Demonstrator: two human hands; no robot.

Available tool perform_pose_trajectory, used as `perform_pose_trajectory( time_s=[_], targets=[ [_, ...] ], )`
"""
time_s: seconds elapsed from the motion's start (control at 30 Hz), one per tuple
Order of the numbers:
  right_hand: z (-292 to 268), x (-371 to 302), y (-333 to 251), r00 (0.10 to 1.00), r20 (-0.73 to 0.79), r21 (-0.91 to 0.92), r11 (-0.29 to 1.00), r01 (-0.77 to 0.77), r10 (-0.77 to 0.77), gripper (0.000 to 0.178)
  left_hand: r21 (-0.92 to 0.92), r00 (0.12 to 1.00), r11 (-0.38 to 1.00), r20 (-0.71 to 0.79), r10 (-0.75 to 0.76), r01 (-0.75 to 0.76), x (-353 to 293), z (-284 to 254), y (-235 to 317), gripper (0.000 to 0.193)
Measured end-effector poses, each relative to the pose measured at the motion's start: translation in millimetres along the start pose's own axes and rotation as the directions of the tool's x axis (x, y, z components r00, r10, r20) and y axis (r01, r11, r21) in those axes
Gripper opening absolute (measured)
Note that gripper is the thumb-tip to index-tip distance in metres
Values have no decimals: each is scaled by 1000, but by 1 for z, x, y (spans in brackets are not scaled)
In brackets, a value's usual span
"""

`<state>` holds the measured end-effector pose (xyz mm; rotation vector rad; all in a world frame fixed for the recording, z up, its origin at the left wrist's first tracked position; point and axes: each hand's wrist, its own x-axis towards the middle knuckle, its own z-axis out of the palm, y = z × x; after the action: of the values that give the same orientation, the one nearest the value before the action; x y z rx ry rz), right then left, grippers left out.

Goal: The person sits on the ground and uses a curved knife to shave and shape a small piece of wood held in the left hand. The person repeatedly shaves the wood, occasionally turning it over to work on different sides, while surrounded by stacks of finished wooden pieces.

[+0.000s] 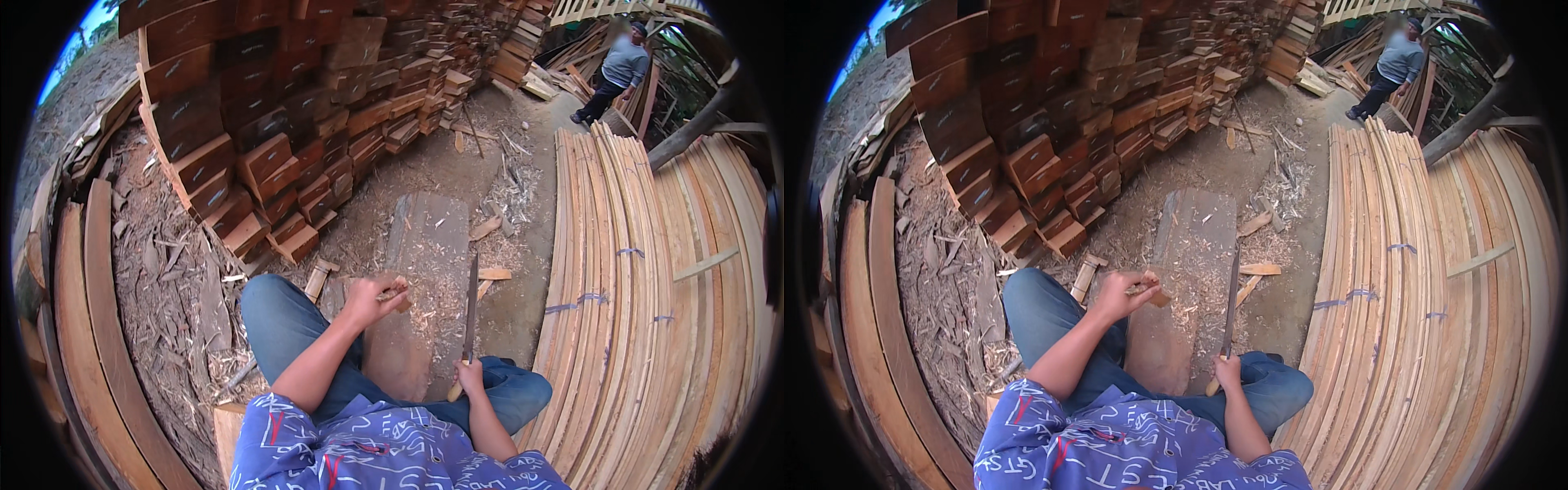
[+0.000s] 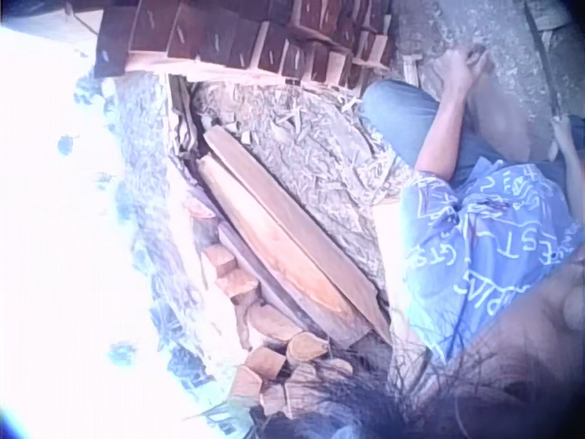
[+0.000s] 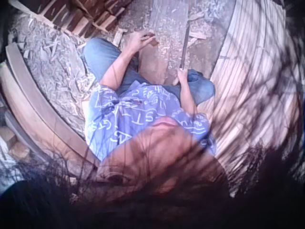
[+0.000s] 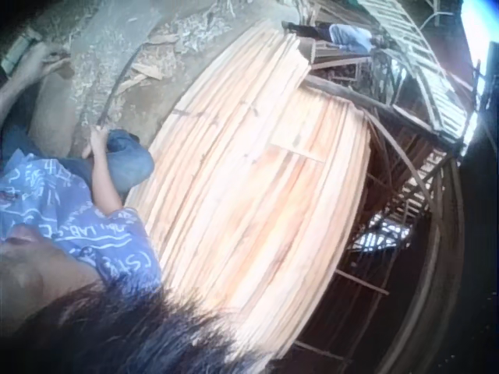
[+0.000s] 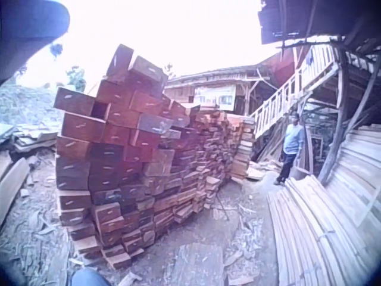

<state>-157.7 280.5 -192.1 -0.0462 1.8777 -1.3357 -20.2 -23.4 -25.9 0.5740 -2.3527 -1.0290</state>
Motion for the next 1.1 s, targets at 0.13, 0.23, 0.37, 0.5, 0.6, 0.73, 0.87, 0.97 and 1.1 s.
perform_pose_trajectory(
  time_s=[0.13, 0.23, 0.37, 0.5, 0.6, 0.73, 0.87, 0.97, 1.1],
  targets=[
    [-4, -2, 6, 981, 152, 245, 957, -155, 120, 8, 85, 997, 995, 60, 42, -47, -15, 15, -16, 21],
    [-16, -12, -1, 937, 340, 461, 855, -236, 75, 14, 119, 993, 990, 96, 63, -75, -15, 20, -13, 23],
    [-25, -56, -53, 795, 606, 583, 664, -469, 28, 33, 146, 991, 987, 121, 57, -74, -20, 16, -17, 24],
    [-60, -61, -54, 681, 723, 358, 782, -510, 113, 57, 125, 992, 989, 111, 59, -73, -17, 16, -18, 24],
    [-70, -64, -17, 592, 806, 390, 735, -555, 19, 53, 126, 993, 989, 99, 61, -73, -9, 17, -14, 24],
    [-23, -95, -39, 602, 785, 596, 447, -667, -149, 49, 150, 993, 987, 108, 47, -63, -11, 13, -14, 23],
    [7, -88, -37, 634, 769, 601, 425, -677, -77, 47, 192, 989, 981, 149, -7, -22, -21, 21, -18, 20],
    [10, -74, -18, 665, 747, 574, 523, -631, -17, 50, 135, 982, 991, 186, -18, -7, -20, 32, -10, 19],
    [21, -56, -33, 714, 698, 633, 512, -581, -54, 61, 10, 991, 1000, 132, -26, 25, -10, 27, -7, 19]
  ],
)
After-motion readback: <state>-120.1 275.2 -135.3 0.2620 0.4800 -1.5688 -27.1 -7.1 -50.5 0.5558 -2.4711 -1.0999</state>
